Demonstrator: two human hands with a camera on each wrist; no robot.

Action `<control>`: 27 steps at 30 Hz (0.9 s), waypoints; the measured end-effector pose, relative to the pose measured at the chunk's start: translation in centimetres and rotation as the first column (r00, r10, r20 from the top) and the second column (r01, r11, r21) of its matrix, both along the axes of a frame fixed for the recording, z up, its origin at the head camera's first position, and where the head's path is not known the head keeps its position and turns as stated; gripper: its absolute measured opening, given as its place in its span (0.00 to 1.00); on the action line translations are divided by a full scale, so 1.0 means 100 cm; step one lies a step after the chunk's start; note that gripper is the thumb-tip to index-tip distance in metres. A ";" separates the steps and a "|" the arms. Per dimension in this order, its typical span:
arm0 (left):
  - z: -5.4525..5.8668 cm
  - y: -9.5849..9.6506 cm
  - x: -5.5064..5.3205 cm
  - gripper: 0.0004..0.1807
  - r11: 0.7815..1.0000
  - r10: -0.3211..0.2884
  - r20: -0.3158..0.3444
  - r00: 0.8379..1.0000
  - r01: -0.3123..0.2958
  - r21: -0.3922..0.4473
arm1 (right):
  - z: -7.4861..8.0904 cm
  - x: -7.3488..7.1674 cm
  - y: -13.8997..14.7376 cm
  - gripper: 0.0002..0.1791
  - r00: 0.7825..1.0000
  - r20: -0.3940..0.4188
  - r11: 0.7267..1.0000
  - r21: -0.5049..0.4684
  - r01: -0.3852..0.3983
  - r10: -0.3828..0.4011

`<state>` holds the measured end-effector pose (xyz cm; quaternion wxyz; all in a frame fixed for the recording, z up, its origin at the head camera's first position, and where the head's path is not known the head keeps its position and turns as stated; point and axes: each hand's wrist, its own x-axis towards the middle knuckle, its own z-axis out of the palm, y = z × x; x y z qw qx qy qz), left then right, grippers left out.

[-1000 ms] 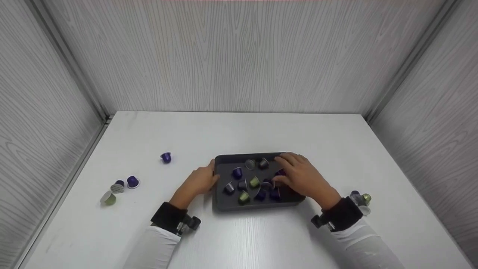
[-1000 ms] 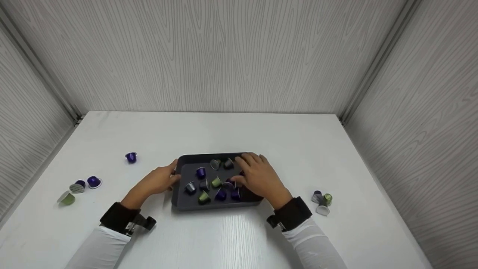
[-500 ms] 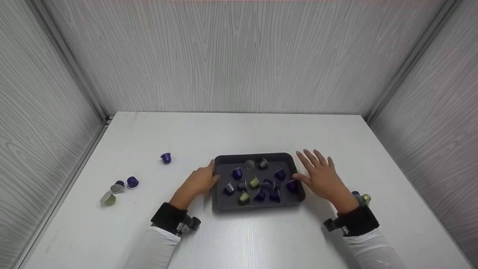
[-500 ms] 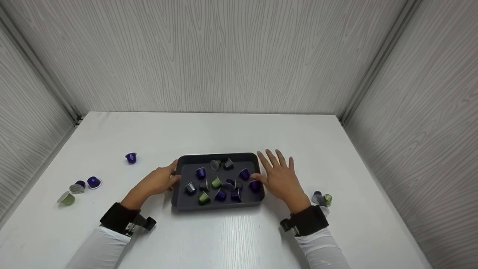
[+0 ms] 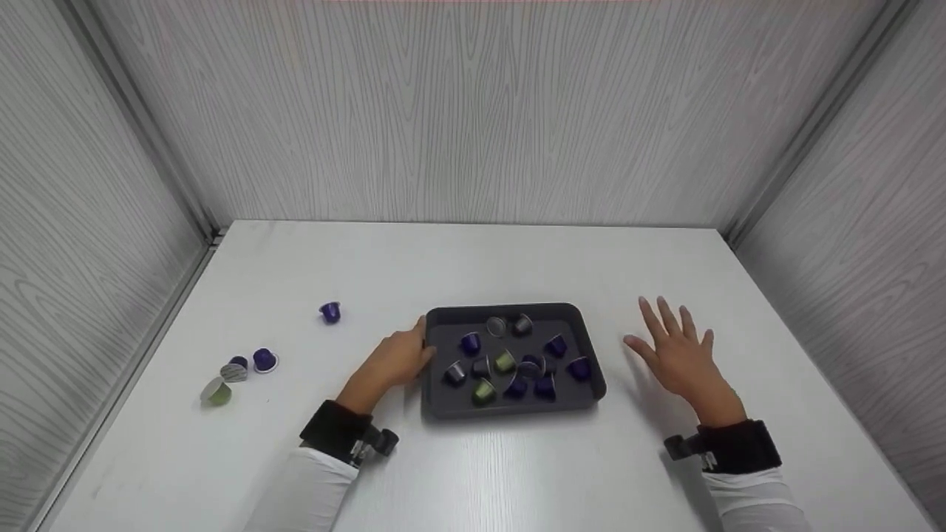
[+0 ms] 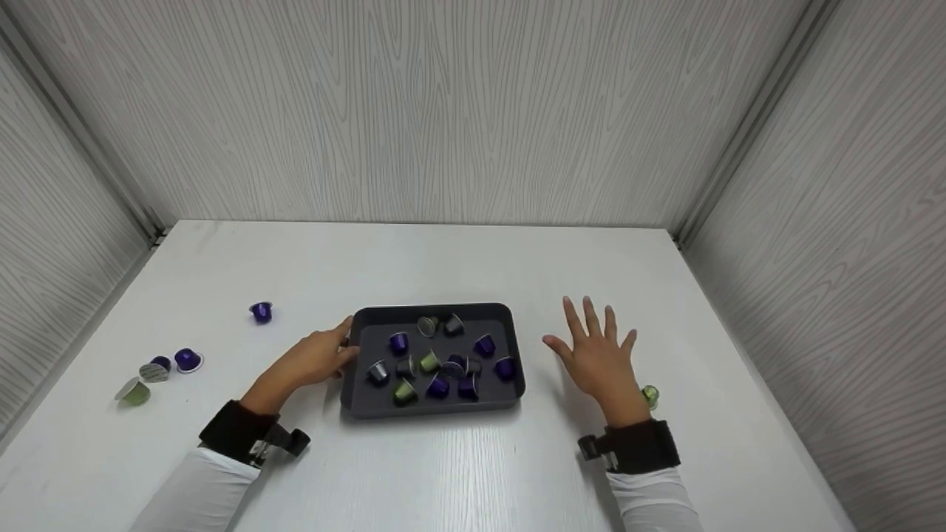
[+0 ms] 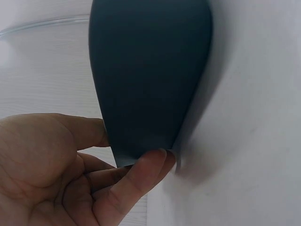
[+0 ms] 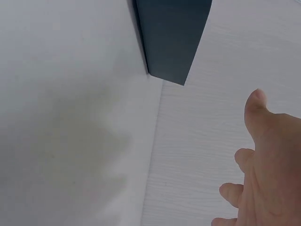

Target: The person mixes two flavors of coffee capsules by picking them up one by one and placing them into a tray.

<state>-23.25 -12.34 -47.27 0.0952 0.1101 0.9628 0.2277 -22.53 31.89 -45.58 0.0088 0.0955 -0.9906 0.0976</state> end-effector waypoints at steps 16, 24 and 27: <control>-0.003 -0.001 -0.002 0.36 1.000 0.003 0.005 1.000 -0.003 0.009 | -0.002 0.005 0.044 0.55 0.972 0.203 0.993 0.020 0.118 -0.120; -0.004 -0.001 -0.002 0.36 1.000 -0.008 -0.004 1.000 0.008 0.018 | 0.003 0.008 0.066 0.58 0.942 0.315 0.991 -0.023 0.129 -0.115; -0.004 -0.001 -0.002 0.35 1.000 -0.004 -0.004 1.000 0.005 0.018 | 0.004 0.008 0.071 0.58 0.926 0.362 0.991 -0.034 0.129 -0.108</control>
